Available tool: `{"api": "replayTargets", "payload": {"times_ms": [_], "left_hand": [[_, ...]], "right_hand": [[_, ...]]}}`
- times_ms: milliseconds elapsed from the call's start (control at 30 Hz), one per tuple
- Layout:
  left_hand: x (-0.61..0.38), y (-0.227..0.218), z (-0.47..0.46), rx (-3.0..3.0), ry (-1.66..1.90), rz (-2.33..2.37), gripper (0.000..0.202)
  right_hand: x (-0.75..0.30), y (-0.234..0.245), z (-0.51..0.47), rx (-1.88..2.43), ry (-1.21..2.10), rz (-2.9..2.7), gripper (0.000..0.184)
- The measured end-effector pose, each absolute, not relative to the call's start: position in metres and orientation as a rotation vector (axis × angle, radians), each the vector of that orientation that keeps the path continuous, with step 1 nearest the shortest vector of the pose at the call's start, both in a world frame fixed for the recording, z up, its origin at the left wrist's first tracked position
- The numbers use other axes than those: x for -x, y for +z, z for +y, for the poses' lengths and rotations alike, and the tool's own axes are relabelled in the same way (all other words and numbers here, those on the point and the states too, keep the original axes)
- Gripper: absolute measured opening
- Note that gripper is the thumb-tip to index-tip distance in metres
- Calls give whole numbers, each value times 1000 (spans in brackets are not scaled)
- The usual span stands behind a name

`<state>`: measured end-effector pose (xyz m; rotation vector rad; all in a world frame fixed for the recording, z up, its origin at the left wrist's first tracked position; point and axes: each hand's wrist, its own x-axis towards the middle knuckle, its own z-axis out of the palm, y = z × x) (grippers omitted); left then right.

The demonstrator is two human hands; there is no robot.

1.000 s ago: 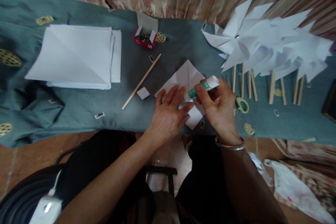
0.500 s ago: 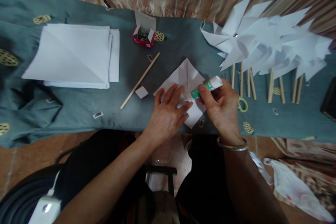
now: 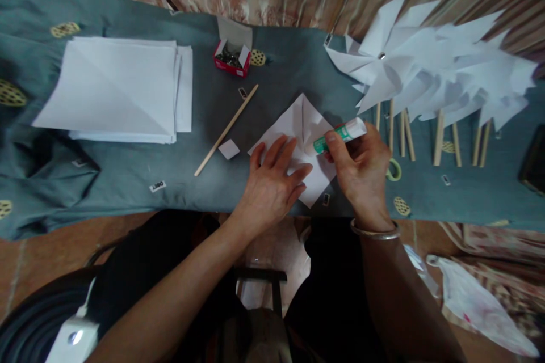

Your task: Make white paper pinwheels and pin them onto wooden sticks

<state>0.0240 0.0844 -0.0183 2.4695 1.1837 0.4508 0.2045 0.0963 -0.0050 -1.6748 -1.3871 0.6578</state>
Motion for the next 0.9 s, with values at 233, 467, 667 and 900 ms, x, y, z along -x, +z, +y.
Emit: {"api": "replayTargets", "payload": {"times_ms": [233,467,667,900], "left_hand": [[-24,-17,84,-2439,464,1182,32],[-24,-18,84,-2418,486,1186,32],[-24,-18,84,-2416,479,1185,33],[-24,-20,85,-2460,440,1187,33]], "right_hand": [[-198,-8,98,1694,522,-1389,21],[-191,-3,95,1684,535,-1427,24],[-189,-4,96,1659,675,-1337,25],[-202,2,99,1465,1162,-885,29]]}}
